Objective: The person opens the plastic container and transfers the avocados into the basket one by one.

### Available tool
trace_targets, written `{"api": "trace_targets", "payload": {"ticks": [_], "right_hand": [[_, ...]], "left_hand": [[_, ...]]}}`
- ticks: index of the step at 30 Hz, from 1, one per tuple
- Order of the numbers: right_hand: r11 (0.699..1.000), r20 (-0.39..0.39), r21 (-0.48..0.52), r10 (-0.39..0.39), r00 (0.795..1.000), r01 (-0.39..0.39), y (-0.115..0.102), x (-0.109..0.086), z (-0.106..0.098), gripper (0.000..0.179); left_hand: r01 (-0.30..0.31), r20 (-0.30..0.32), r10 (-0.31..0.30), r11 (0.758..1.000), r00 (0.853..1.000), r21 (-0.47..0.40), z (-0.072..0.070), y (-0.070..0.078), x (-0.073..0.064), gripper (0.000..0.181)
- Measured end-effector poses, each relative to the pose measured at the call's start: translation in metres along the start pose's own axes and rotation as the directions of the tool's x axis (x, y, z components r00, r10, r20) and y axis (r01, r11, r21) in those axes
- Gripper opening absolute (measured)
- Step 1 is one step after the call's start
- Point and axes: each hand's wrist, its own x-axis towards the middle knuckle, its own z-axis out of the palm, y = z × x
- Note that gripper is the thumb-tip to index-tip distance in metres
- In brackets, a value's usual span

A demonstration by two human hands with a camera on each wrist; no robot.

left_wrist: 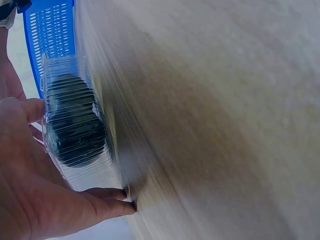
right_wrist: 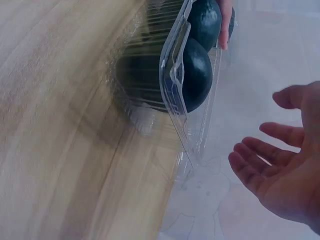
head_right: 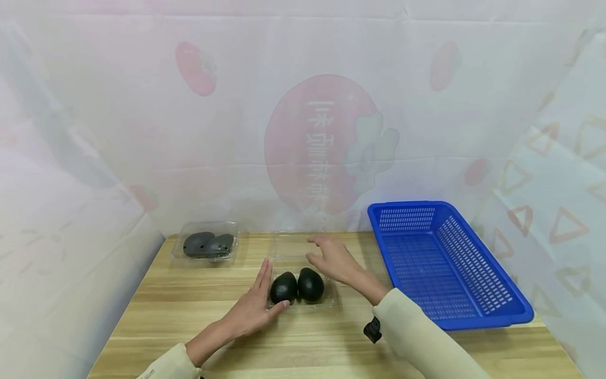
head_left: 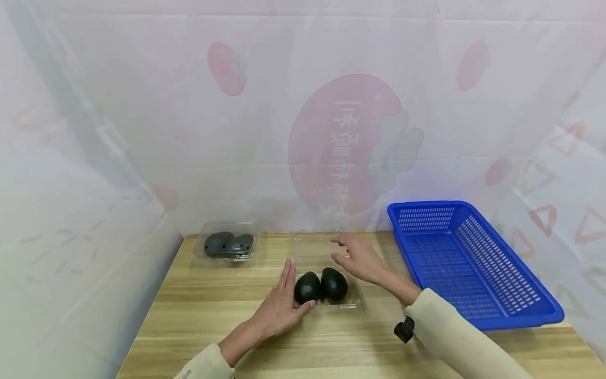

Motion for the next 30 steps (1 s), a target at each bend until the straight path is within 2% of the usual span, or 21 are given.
{"api": "trace_targets", "payload": {"ticks": [4,8,15,24,30], "right_hand": [[0.988,0.080,-0.094,-0.113,0.990,0.121,0.001,-0.003,-0.005,0.050],[0.972,0.185,-0.143,-0.158,0.970,0.185,0.000,-0.005,-0.009,0.060],[0.963,0.325,-0.176,-0.137,0.936,0.202,-0.002,-0.007,-0.014,0.078],[0.942,0.434,-0.234,-0.121,0.893,0.241,-0.001,-0.004,-0.010,0.081],[0.939,0.472,-0.253,-0.090,0.877,0.233,-0.002,-0.001,-0.002,0.084]], "left_hand": [[0.003,0.003,-0.003,1.000,1.000,0.004,0.001,0.000,0.001,0.105],[0.000,0.005,0.000,1.000,1.000,0.009,0.001,0.000,0.002,0.105],[0.006,0.004,-0.006,1.000,1.000,0.003,0.001,0.001,0.000,0.105],[0.011,0.003,-0.011,1.000,1.000,0.000,0.000,0.002,-0.001,0.104],[0.019,0.006,-0.019,1.000,1.000,-0.002,0.001,0.001,-0.001,0.106]]}}
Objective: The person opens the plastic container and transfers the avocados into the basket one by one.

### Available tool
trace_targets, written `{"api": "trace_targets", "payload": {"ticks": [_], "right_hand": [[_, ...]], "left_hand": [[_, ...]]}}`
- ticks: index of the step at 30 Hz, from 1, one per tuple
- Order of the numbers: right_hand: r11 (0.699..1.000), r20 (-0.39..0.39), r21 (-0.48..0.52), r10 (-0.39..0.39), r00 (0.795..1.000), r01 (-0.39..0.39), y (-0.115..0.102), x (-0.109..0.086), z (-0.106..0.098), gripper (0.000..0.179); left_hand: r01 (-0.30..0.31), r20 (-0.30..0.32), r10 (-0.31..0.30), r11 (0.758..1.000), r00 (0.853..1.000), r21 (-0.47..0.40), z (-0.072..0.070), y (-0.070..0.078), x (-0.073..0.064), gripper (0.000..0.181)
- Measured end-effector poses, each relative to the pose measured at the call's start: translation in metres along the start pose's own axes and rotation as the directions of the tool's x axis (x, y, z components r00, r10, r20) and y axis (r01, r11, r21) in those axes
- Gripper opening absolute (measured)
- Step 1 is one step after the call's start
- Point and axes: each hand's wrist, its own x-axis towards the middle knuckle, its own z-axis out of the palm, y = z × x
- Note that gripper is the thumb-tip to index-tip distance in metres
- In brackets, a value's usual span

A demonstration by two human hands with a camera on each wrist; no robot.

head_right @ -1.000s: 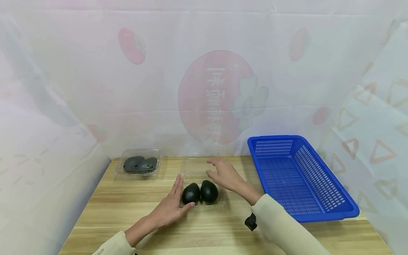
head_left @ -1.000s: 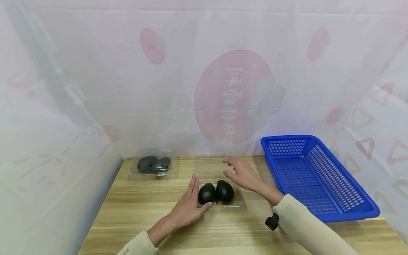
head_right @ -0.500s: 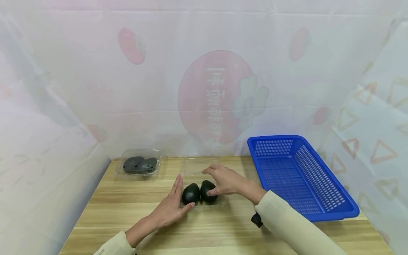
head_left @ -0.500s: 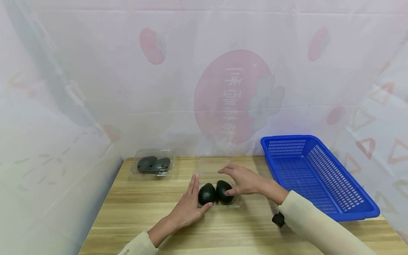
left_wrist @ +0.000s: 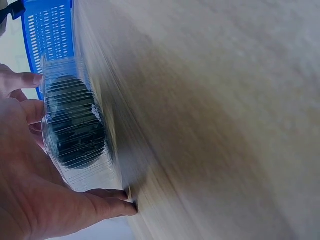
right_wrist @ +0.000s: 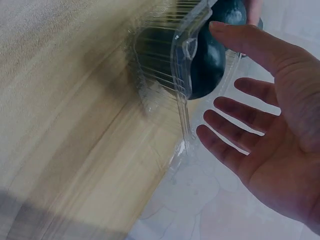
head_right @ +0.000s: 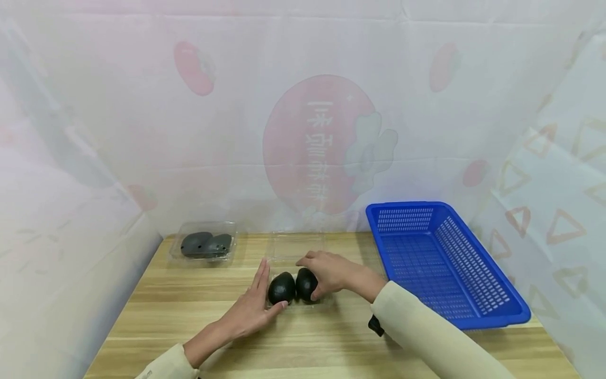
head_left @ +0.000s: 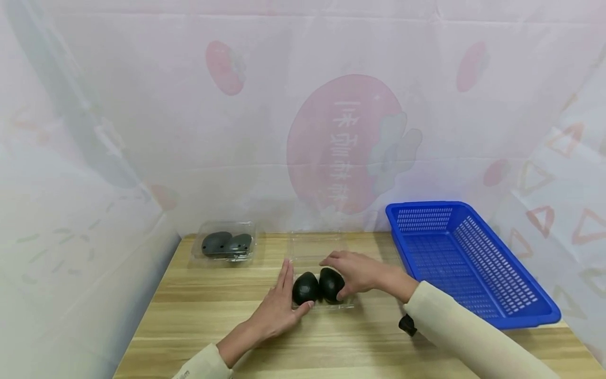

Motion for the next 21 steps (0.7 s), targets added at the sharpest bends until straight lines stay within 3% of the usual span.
{"api": "trace_targets", "payload": {"ticks": [14,21], "right_hand": [[0.999,0.024,-0.039,-0.024,0.999,0.025,-0.004,0.011,0.010,0.082],[0.999,0.050,-0.042,0.004,0.999,-0.002,-0.004,0.016,0.014,0.082]], "left_hand": [[-0.013,-0.009,0.013,1.000,1.000,-0.007,0.000,0.001,-0.001,0.104],[-0.007,-0.015,0.007,1.000,1.000,-0.019,0.001,0.001,0.000,0.104]]}}
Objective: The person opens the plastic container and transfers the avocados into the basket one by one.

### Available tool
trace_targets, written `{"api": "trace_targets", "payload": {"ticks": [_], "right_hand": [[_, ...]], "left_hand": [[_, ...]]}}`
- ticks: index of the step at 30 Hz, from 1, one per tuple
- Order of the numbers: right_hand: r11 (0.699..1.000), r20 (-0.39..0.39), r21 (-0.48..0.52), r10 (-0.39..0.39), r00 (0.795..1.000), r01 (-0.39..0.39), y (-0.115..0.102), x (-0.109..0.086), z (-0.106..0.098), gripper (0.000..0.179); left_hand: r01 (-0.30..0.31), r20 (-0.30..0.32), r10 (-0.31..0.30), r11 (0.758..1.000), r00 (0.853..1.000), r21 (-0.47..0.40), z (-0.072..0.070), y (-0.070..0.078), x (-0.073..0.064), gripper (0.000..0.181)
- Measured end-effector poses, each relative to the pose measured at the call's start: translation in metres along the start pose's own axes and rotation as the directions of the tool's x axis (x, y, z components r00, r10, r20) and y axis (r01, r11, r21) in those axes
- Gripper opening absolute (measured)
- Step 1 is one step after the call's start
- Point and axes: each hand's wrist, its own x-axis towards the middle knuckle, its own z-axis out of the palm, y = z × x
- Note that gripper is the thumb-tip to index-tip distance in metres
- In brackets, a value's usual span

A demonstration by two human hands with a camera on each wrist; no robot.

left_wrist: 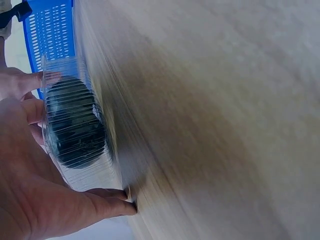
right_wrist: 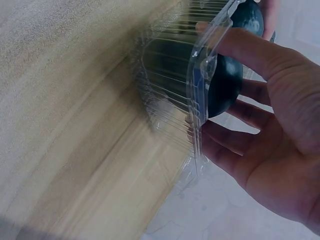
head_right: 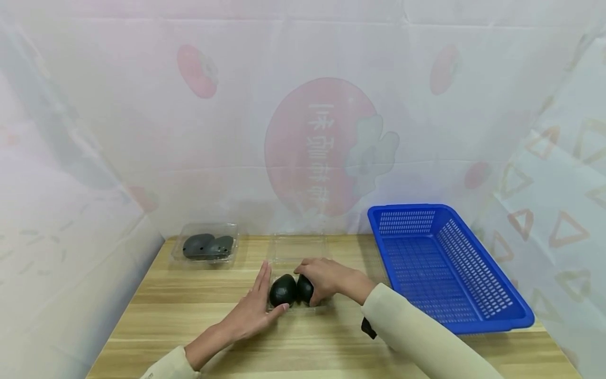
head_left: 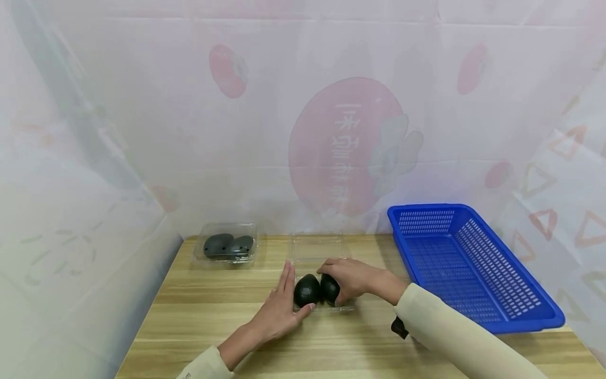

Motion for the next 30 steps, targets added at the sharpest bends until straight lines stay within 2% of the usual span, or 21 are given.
{"api": "trace_targets", "payload": {"ticks": [19,30], "right_hand": [[0.996,-0.006,-0.001,-0.093,0.996,0.093,0.007,0.012,0.010,0.073],[0.985,-0.034,-0.144,-0.101,0.994,0.095,0.003,0.015,0.021,0.069]], "left_hand": [[0.005,-0.010,-0.005,1.000,1.000,0.000,0.003,-0.001,0.000,0.104],[0.007,0.002,-0.007,1.000,1.000,0.002,0.002,0.000,0.000,0.105]]}}
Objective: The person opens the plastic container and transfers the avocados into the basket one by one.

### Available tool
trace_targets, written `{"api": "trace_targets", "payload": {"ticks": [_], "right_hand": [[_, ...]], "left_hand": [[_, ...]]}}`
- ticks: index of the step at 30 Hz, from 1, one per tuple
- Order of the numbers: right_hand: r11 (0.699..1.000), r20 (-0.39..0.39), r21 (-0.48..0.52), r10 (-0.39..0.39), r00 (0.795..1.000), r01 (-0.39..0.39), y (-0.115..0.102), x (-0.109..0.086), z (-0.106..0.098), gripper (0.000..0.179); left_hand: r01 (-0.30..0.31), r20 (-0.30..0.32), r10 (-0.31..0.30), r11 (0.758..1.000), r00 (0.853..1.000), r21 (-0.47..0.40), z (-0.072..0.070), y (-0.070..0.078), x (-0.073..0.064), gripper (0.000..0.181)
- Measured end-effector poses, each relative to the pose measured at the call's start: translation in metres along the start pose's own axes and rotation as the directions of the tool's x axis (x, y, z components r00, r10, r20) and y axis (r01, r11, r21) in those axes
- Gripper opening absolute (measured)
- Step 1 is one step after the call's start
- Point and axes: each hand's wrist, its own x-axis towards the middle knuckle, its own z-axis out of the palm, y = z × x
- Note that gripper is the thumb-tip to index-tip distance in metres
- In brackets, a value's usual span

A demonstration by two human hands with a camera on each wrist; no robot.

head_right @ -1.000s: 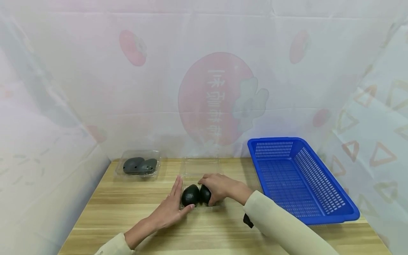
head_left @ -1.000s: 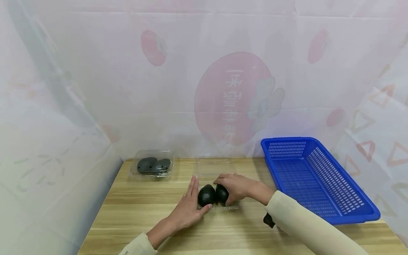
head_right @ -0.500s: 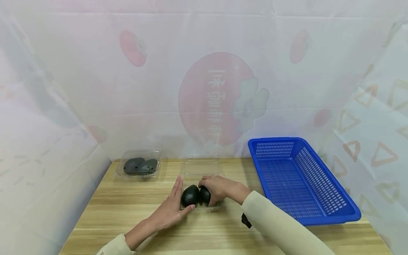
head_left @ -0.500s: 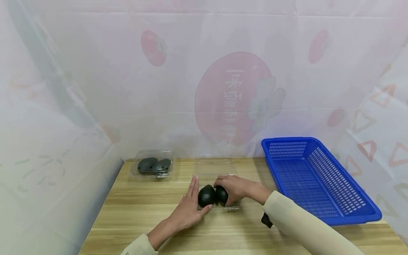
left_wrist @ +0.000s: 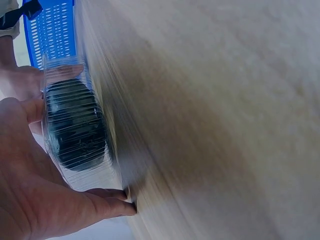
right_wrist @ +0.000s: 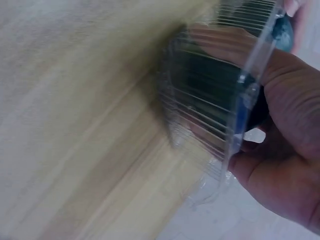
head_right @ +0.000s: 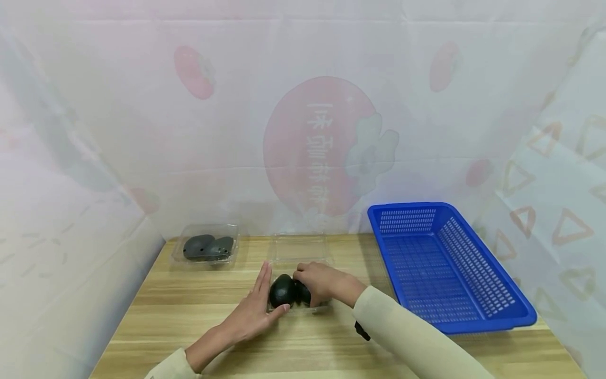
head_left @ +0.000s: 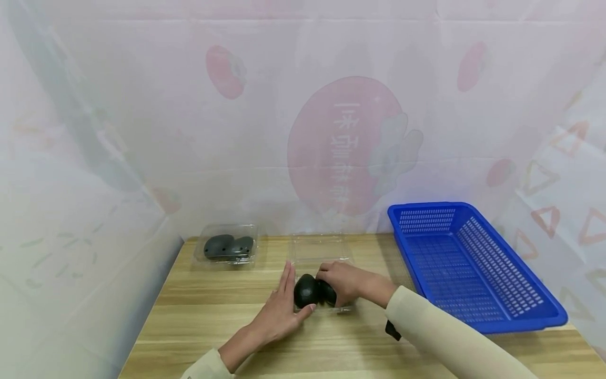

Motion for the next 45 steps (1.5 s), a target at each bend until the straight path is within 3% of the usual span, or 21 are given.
{"api": "trace_targets", "payload": {"ticks": [17,37,45], "right_hand": [[0.999,-0.065,-0.008,-0.041,0.997,0.040,-0.001,-0.004,0.001,0.060],[0.980,-0.159,0.174,-0.066,0.985,0.094,0.013,-0.014,0.004,0.067],[0.936,-0.236,0.335,-0.023,0.971,0.103,0.018,-0.017,0.006,0.066]], "left_hand": [[0.001,-0.008,-0.001,1.000,1.000,0.003,0.001,0.001,-0.001,0.107],[0.006,-0.006,-0.006,1.000,1.000,-0.006,0.000,0.003,-0.002,0.107],[-0.001,-0.008,0.001,1.000,1.000,-0.012,0.001,0.002,-0.001,0.107]]}}
